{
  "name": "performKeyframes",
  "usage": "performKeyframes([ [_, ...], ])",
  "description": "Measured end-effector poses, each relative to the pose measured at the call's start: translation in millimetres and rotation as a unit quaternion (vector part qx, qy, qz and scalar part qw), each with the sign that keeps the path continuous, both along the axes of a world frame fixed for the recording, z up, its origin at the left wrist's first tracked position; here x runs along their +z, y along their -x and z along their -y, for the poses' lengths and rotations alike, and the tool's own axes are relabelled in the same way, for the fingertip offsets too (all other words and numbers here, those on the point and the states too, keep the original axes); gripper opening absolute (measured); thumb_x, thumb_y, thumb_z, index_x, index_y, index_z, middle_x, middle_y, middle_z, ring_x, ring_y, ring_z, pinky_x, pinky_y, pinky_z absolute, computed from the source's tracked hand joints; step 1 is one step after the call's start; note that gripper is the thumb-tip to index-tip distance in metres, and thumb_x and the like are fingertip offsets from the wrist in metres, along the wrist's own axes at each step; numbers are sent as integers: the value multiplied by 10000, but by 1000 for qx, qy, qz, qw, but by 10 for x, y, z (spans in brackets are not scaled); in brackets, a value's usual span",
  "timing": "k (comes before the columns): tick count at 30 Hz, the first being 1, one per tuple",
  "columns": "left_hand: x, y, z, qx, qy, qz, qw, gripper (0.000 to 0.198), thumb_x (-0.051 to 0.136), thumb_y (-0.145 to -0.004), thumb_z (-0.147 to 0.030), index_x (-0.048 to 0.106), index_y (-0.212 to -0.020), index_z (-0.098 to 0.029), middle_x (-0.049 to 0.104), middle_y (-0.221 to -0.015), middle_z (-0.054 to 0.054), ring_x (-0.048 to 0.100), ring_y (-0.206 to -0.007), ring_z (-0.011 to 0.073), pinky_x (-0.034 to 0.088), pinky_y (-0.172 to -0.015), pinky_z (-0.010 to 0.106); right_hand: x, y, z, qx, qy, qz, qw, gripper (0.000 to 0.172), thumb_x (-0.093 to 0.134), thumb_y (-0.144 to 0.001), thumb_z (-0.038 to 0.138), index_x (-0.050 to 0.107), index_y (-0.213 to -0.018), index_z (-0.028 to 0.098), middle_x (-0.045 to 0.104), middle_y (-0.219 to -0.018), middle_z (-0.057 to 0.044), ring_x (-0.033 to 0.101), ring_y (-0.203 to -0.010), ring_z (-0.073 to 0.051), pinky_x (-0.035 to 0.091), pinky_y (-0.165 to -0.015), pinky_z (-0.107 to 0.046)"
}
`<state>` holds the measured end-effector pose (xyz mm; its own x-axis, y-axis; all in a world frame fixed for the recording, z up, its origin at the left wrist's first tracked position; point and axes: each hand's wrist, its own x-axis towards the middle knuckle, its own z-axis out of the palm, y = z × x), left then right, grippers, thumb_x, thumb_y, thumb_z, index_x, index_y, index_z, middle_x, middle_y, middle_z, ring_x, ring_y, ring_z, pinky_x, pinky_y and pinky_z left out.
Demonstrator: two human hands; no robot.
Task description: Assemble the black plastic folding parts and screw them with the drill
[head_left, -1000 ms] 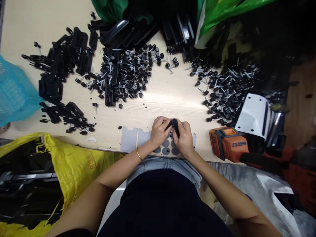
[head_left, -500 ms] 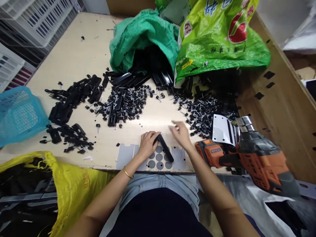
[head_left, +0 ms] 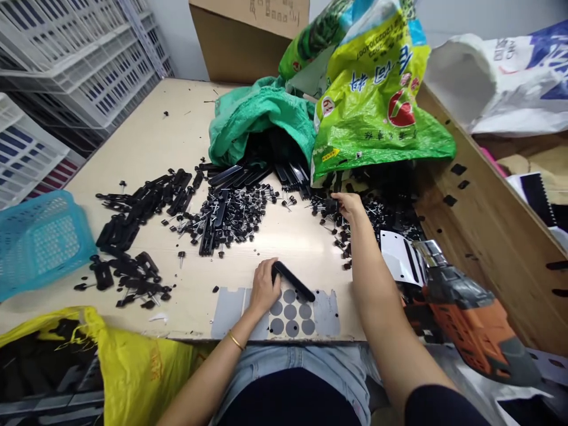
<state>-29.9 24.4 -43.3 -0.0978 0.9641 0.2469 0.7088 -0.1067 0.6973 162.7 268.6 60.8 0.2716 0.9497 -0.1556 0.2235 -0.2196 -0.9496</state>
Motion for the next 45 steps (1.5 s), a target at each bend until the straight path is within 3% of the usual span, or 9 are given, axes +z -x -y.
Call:
performKeyframes([
  [3, 113, 23, 6, 16, 4, -96, 995, 549, 444, -784, -22, 461, -1295, -220, 477, -1269, 158, 469, -1181, 289, 394, -956, 505, -143, -10, 666, 19, 44, -72, 996, 215, 606, -661, 287, 442, -559, 193, 443, -515, 46, 434, -469, -85, 410, -456, -224],
  [6, 325, 79, -60, -72, 28, -205, 976, 425, 538, -749, -22, 582, -1122, -221, 453, -1339, 153, 377, -1281, 343, 272, -1025, 592, -305, 26, 1376, 34, 85, -121, 988, 166, 577, -632, 304, 520, -552, 171, 497, -540, 28, 463, -496, -78, 399, -448, -192],
  [8, 448, 120, -127, -135, 53, -229, 963, 260, 619, -729, -59, 604, -961, -175, 555, -1199, 146, 429, -1237, 330, 265, -1046, 569, -377, 67, 1746, 38, 124, -172, 977, 161, 594, -606, 308, 608, -626, 150, 567, -607, 5, 525, -546, -88, 423, -473, -189],
  [11, 552, 157, -156, -133, 134, -178, 966, 135, 632, -767, -130, 565, -880, -160, 619, -909, 82, 581, -958, 250, 448, -876, 413, -423, 160, 2054, 19, 162, -247, 955, 275, 604, -613, 335, 678, -789, 138, 667, -796, -46, 628, -686, -127, 484, -558, -205],
  [14, 606, 134, -49, -99, 206, -35, 973, 154, 557, -856, -240, 535, -993, -175, 607, -768, 18, 592, -708, 181, 468, -651, 283, -407, 284, 2125, 4, 139, -302, 943, 257, 568, -647, 335, 678, -780, 145, 702, -942, -84, 662, -874, -178, 531, -706, -246],
  [17, 669, 71, 109, -112, 220, 81, 966, 271, 533, -870, -248, 504, -1137, -212, 639, -831, 9, 614, -736, 172, 466, -656, 260, -352, 397, 2097, 13, 104, -347, 932, 198, 525, -676, 326, 637, -683, 163, 724, -911, -90, 666, -912, -206, 539, -797, -308],
  [20, 737, 11, 225, -115, 221, 125, 961, 309, 530, -863, -242, 506, -1171, -227, 654, -910, 10, 624, -802, 171, 471, -697, 256, -293, 463, 2071, 30, 100, -338, 935, 207, 512, -688, 342, 604, -625, 167, 731, -796, -90, 678, -793, -201, 548, -710, -296],
  [33, 857, -139, 461, -108, 172, 137, 970, 289, 504, -885, -212, 488, -1173, -213, 644, -975, 32, 631, -852, 168, 486, -740, 270, -141, 484, 2089, 84, 104, -292, 947, 281, 530, -670, 388, 616, -540, 154, 683, -600, -88, 643, -582, -188, 511, -546, -271],
  [45, 803, -262, 786, -116, 149, 4, 982, 274, 455, -896, -205, 431, -1165, -157, 628, -898, 99, 636, -776, 223, 515, -650, 323, -228, 561, 2298, 61, 140, -307, 939, 377, 561, -726, 463, 573, -502, 161, 576, -440, -27, 536, -402, -120, 406, -390, -213],
])
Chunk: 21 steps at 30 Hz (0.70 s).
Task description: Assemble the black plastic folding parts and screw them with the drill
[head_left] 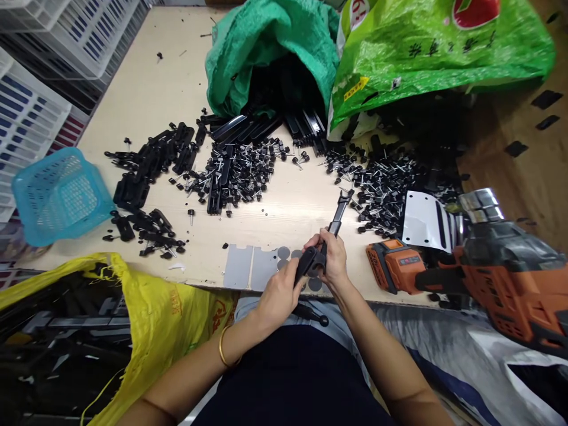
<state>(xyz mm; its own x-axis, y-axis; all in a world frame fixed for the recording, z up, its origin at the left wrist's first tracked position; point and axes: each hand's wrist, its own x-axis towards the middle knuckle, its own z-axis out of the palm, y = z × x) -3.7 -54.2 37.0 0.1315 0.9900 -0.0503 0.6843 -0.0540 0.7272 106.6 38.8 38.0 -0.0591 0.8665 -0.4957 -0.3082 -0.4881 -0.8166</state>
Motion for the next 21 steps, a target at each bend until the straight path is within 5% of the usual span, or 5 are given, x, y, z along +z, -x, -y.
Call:
performKeyframes([
  [3, 38, -2, 45, -20, 41, -40, 998, 295, 442, -894, -183, 423, -1184, -133, 619, -899, 104, 638, -774, 230, 525, -665, 346, -16, -31, 55, 33, 17, -27, 999, 360, 587, -713, 448, 560, -499, 160, 579, -449, -32, 560, -431, -133, 422, -401, -219],
  [8, 99, -32, 42, -13, 67, -70, 995, 249, 429, -896, -149, 442, -1145, -142, 606, -890, 85, 637, -782, 214, 525, -682, 332, -13, 26, 143, -88, -19, -23, 996, 327, 576, -727, 448, 536, -549, 177, 590, -493, -8, 599, -489, -144, 472, -453, -237],
  [11, 109, -25, 41, -17, 56, -55, 997, 250, 430, -898, -142, 431, -1148, -151, 609, -920, 86, 637, -808, 204, 528, -705, 323, -11, 30, 146, -65, -23, -35, 997, 308, 585, -724, 436, 533, -565, 177, 587, -499, -2, 606, -500, -145, 478, -456, -237],
  [15, 58, 8, 50, -27, 56, -52, 997, 268, 436, -893, -144, 421, -1161, -151, 617, -935, 94, 643, -821, 220, 536, -700, 342, -34, 15, 117, -39, -9, -40, 998, 307, 588, -713, 439, 509, -563, 183, 576, -483, -1, 609, -502, -150, 476, -449, -236],
  [21, -34, 109, -83, -44, 67, -60, 995, 309, 463, -894, -159, 421, -1200, -174, 624, -954, 81, 640, -825, 201, 526, -704, 312, -159, 83, 88, -89, -29, 6, 996, 357, 548, -742, 510, 499, -587, 193, 611, -538, -20, 628, -545, -159, 490, -473, -245],
])
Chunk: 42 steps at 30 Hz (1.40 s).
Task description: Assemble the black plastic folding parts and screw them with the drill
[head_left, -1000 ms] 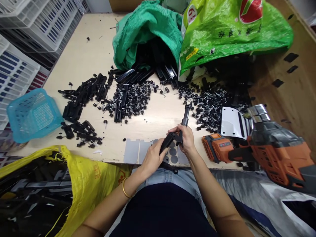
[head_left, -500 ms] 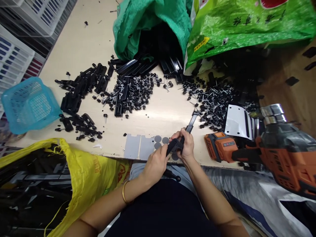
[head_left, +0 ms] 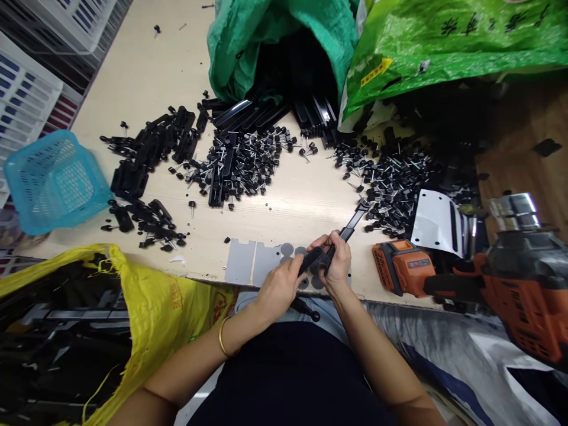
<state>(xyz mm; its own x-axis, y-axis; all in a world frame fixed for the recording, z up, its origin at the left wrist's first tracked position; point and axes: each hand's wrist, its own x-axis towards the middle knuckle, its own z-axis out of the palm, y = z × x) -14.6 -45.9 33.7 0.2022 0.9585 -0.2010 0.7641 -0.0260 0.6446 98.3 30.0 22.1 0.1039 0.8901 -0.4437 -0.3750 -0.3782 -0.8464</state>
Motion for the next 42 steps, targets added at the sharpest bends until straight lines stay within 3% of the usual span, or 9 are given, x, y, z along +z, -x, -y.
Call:
performKeyframes([
  [4, -42, 154, -282, -30, -6, -55, 998, 286, 511, -878, -156, 476, -1159, -197, 635, -934, 59, 624, -833, 206, 510, -683, 303, -95, -222, -27, 88, 25, 100, 991, 445, 516, -752, 631, 518, -645, 199, 634, -568, -24, 616, -528, -157, 490, -473, -255],
  [9, -145, 360, -597, -79, -109, -139, 981, 312, 553, -840, -117, 529, -1144, -181, 606, -1167, 107, 548, -1063, 262, 469, -856, 393, 26, -747, -69, 350, 64, 281, 891, 461, 556, -739, 633, 501, -593, 199, 602, -505, -20, 538, -396, -148, 436, -416, -269],
  [12, -228, 389, -689, -106, -128, -131, 977, 436, 481, -843, -50, 468, -1259, -180, 570, -1248, 104, 531, -1103, 243, 450, -893, 389, 116, -895, -330, 259, -62, 478, 837, 373, 479, -835, 518, 529, -644, 201, 632, -609, -41, 585, -539, -171, 467, -573, -300],
  [16, -342, 314, -865, -141, -126, -87, 978, 451, 399, -858, -9, 471, -1270, -181, 618, -1181, 76, 556, -1037, 199, 468, -857, 340, -6, -843, -1051, 126, -146, 698, 690, 188, 501, -807, 265, 597, -922, 152, 637, -971, -157, 567, -919, -272, 434, -797, -393],
  [20, -377, 238, -1077, -208, -135, -41, 968, 414, 441, -847, -20, 523, -1222, -175, 637, -1150, 66, 552, -1051, 188, 467, -898, 343, -235, -677, -1680, 166, -112, 761, 618, 237, 443, -801, 149, 610, -962, 102, 593, -1027, -211, 506, -1008, -309, 397, -837, -446],
  [24, -320, 332, -1166, -227, -163, 35, 960, 414, 480, -848, -88, 515, -1253, -168, 607, -1203, 82, 543, -1097, 185, 456, -960, 371, -291, -647, -1800, 160, -150, 731, 646, 203, 463, -780, 155, 608, -919, 126, 588, -986, -170, 517, -948, -274, 397, -838, -431],
  [31, -377, 997, -1430, 57, -200, -130, 969, 450, 322, -818, 35, 614, -1106, -148, 607, -1069, 123, 524, -1011, 245, 442, -857, 419, -265, -831, -1159, 142, -215, 508, 822, 199, 583, -741, 293, 585, -898, 170, 597, -857, -58, 551, -696, -168, 476, -667, -324],
  [38, -548, 1153, -1584, 6, -214, -201, 956, 270, 402, -874, -87, 652, -918, -177, 615, -979, 99, 516, -929, 243, 404, -813, 384, -231, -953, -1255, 73, -179, 684, 704, 148, 557, -737, 184, 611, -874, 163, 564, -1024, -154, 497, -997, -306, 387, -871, -490],
  [42, -465, 1111, -1558, 12, -219, -158, 963, 175, 489, -857, -112, 646, -910, -171, 635, -1008, 102, 538, -965, 248, 395, -883, 410, -245, -522, -1494, 199, -240, 646, 697, 212, 510, -795, 189, 597, -986, 157, 542, -1074, -159, 501, -1014, -292, 420, -851, -438],
])
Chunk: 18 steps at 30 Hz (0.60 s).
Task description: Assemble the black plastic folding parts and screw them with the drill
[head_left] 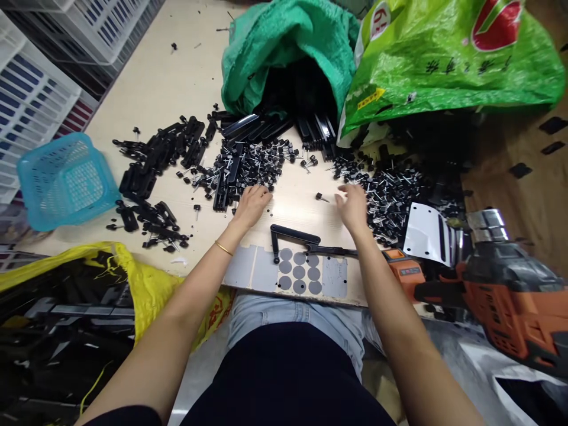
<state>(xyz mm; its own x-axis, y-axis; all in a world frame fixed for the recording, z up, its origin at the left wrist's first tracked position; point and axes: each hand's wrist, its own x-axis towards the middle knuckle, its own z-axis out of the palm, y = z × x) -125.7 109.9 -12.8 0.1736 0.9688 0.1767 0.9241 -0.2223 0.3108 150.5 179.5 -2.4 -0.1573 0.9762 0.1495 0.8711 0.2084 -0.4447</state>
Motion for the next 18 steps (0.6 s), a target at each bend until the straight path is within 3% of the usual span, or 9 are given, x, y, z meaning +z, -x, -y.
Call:
performKeyframes([
  [3, 149, -60, 127, 46, -35, 123, 991, 102, 549, -853, -169, 632, -912, -163, 654, -1004, 89, 565, -976, 225, 417, -913, 393, -42, 363, -62, 96, 74, -5, 993, 197, 512, -781, 159, 601, -957, 157, 566, -1039, -148, 540, -933, -262, 454, -787, -391],
  [5, 246, -122, 286, 101, -47, 260, 959, 113, 554, -867, -236, 621, -920, -163, 665, -933, 63, 600, -891, 183, 471, -850, 341, -47, 453, -6, 85, 82, -36, 992, 138, 533, -755, 138, 604, -871, 160, 591, -964, -129, 557, -875, -243, 460, -787, -386],
  [7, 297, -199, 467, 146, -25, 402, 904, 156, 562, -862, -290, 614, -926, -157, 661, -862, 39, 616, -778, 142, 511, -753, 289, -22, 404, 138, 46, 83, -131, 987, 88, 566, -746, 165, 595, -828, 167, 606, -845, -80, 574, -786, -207, 474, -784, -379],
  [10, 246, -316, 668, 172, 36, 542, 822, 204, 614, -813, -327, 614, -902, -143, 656, -813, 29, 623, -708, 118, 539, -696, 266, 48, 207, 471, -4, 143, -344, 928, 160, 619, -747, 283, 581, -865, 182, 591, -731, 0, 587, -631, -151, 515, -689, -350],
  [12, 149, -370, 718, 182, 52, 575, 796, 212, 643, -784, -324, 619, -883, -138, 656, -795, 27, 629, -700, 116, 549, -704, 273, 92, 100, 706, -35, 182, -444, 876, 233, 665, -721, 329, 578, -883, 186, 592, -738, 20, 604, -604, -132, 532, -653, -330],
  [15, 26, -403, 715, 203, 35, 567, 798, 197, 639, -786, -311, 621, -877, -138, 656, -793, 26, 633, -712, 117, 556, -720, 280, 117, 52, 978, -79, 183, -494, 846, 271, 713, -686, 327, 581, -878, 188, 605, -774, 23, 632, -638, -121, 547, -679, -313],
  [18, 25, -415, 725, 205, 6, 507, 837, 174, 606, -821, -304, 621, -901, -150, 666, -845, 34, 639, -767, 125, 554, -731, 273, 88, 89, 1126, -97, 161, -498, 846, 268, 708, -700, 331, 573, -885, 192, 623, -795, 17, 641, -656, -120, 551, -684, -304],
])
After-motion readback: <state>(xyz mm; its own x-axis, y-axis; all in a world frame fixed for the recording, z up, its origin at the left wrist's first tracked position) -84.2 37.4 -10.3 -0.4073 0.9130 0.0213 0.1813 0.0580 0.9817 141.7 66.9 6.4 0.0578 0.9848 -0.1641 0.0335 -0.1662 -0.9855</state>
